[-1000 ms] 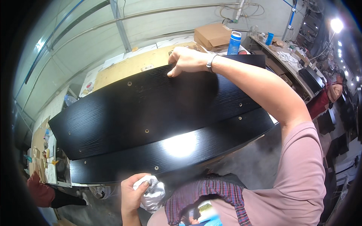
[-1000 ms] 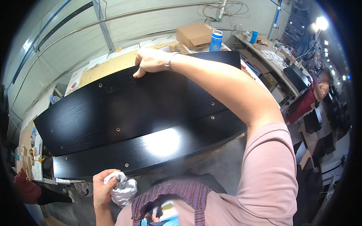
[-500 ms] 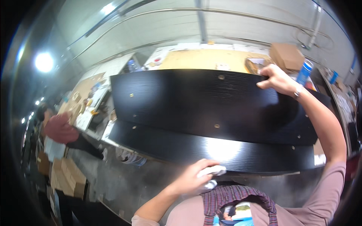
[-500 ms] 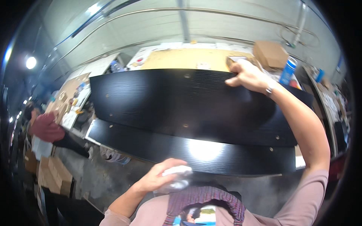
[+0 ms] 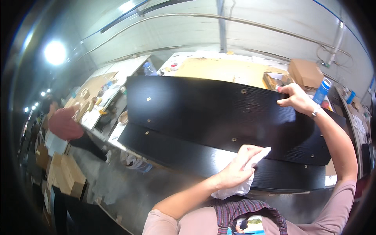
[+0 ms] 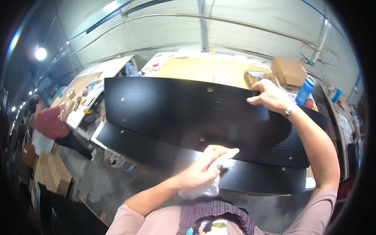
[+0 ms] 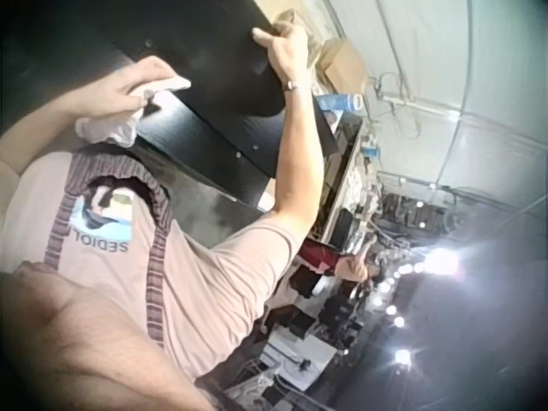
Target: The person wipes a black wooden panel with a white cloth, then uses a small rectangular sanding block to rub the surface. They repeatedly wipe the panel with the cloth, flip it over to clean the other side, and continue alternating between sanding and wiping across the panel's surface.
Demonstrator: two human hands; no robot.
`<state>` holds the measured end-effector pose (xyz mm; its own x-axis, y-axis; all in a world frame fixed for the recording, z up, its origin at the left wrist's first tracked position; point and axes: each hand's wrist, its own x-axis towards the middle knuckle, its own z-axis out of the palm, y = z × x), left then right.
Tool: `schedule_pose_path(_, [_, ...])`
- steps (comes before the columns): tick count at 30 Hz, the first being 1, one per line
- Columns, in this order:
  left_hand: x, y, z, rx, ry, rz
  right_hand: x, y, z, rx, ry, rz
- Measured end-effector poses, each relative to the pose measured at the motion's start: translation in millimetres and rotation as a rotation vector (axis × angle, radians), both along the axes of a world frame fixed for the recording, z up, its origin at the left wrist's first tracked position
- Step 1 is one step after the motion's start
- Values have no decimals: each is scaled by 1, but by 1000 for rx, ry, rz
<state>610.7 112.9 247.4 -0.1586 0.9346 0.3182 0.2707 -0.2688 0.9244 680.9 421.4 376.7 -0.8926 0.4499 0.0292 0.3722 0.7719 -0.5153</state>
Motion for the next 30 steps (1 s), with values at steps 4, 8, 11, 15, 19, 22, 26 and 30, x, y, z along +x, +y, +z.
schedule_pose_path(4, [39, 42, 3, -144, 62, -279, 4, -11, 10, 235, -20, 42])
schedule_pose_path(8, [75, 117, 23, 76, 357, -272, 10, -20, 24, 334, -13, 120])
schedule_pose_path(11, [74, 203, 35, 79, 312, -182, 1, -19, 19, 330, 20, 142])
schedule_pose_path(15, [125, 269, 45, 396, 689, -12, -7, -26, 9, 259, 59, 112])
schedule_pose_path(19, [214, 235, -44, 46, 43, -793, 7, -35, 23, 236, 76, 96])
schedule_pose_path(22, [218, 171, 42, -775, 266, -1020, 12, -30, 13, 267, 12, 98])
schedule_pose_path(26, [147, 113, 26, 598, 686, -509, 11, -21, 6, 219, -22, 74])
schedule_pose_path(30, [89, 100, 65, 437, 842, -115, 2, -18, -8, 120, -102, 58])
